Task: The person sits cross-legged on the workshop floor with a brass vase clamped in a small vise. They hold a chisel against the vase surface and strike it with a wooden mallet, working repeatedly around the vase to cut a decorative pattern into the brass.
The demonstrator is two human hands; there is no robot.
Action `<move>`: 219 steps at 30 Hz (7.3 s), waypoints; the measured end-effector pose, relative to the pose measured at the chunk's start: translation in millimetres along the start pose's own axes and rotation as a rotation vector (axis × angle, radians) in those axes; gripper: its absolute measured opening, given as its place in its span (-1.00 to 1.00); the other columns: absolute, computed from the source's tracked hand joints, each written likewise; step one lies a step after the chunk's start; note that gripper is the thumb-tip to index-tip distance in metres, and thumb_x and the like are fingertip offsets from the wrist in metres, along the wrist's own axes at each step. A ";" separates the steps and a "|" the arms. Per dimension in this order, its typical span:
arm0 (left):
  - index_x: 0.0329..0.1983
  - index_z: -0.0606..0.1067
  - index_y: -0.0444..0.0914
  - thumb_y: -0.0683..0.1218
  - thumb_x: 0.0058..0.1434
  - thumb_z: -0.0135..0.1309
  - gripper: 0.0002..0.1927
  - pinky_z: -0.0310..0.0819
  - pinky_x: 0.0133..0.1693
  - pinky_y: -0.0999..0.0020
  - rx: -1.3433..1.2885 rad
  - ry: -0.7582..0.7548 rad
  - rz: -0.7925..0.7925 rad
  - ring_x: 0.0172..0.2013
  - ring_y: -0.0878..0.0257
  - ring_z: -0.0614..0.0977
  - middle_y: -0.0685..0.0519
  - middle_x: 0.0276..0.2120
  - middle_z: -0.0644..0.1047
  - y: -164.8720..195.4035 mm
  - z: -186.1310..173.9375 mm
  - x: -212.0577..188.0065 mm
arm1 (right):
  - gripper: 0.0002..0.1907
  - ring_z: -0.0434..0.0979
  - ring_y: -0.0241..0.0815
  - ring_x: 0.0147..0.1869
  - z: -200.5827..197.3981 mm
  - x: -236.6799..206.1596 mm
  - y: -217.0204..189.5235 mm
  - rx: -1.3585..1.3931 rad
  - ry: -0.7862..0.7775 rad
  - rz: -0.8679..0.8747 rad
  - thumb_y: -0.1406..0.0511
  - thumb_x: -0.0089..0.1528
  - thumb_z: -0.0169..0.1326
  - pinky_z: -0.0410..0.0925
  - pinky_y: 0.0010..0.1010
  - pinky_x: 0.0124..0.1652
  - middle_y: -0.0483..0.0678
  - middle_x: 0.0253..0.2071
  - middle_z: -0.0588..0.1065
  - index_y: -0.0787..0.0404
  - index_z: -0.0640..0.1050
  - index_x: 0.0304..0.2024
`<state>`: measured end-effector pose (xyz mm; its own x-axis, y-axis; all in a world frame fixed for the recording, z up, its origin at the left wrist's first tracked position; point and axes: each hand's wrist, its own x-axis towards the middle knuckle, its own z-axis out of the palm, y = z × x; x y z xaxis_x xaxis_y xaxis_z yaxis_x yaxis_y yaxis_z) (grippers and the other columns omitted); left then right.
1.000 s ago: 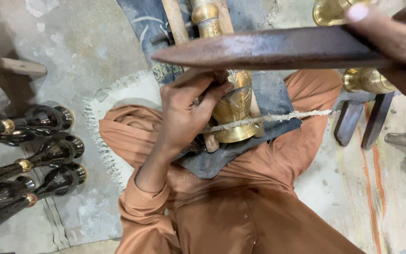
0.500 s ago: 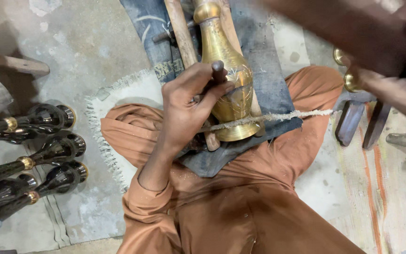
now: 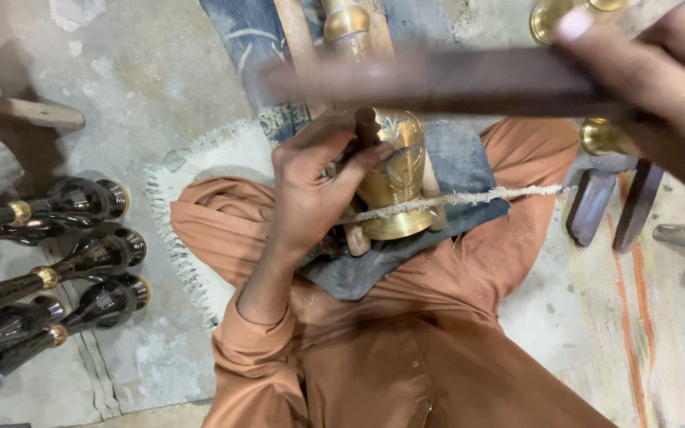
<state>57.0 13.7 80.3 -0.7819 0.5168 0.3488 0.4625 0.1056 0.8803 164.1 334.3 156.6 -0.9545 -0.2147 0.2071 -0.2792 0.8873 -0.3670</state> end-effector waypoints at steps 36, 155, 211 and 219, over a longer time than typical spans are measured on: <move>-0.04 0.57 -0.37 -0.31 0.40 0.22 -0.89 0.67 -0.13 0.47 -0.201 -0.031 -0.023 -0.22 0.31 0.71 -0.02 -0.13 0.62 3.9 -18.0 12.0 | -0.19 0.48 0.05 -0.18 9.4 -65.4 27.3 -0.114 -0.031 0.078 0.53 0.19 0.25 0.36 -0.21 -0.19 0.22 -0.14 0.48 0.22 0.28 0.46; 0.29 0.46 -0.35 -0.22 0.38 0.29 -0.55 0.66 -0.02 0.37 -0.099 -0.282 0.114 -0.07 0.24 0.72 -0.07 0.14 0.61 2.9 -17.6 43.6 | -0.17 0.39 -0.03 -0.32 29.4 -74.9 16.5 -0.067 0.090 0.142 0.57 0.22 0.32 0.27 -0.30 -0.31 0.17 -0.23 0.39 0.35 0.27 0.49; 0.07 0.52 -0.34 -0.30 0.36 0.32 -0.72 0.62 -0.13 0.46 0.075 0.103 0.054 -0.22 0.28 0.71 -0.05 -0.17 0.63 6.0 13.5 -4.8 | -0.65 0.59 0.01 -0.03 59.1 -13.7 70.5 0.065 -0.133 0.295 0.22 0.44 0.03 0.43 -0.19 0.00 0.19 -0.02 0.59 0.29 0.52 0.20; -0.07 0.55 -0.36 -0.30 0.34 0.32 -0.82 0.57 -0.22 0.49 -0.012 0.063 -0.078 -0.33 0.34 0.67 -0.02 -0.28 0.64 7.3 10.6 -5.7 | -0.60 0.59 0.02 -0.04 28.2 -1.3 24.5 0.113 -0.097 0.235 0.28 0.38 0.06 0.44 -0.19 -0.04 0.19 -0.02 0.58 0.30 0.47 0.24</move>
<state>69.3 20.6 81.3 -0.8402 0.4531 0.2979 0.3942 0.1332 0.9093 155.5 344.8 121.8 -0.9985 -0.0513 0.0190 -0.0540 0.8674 -0.4947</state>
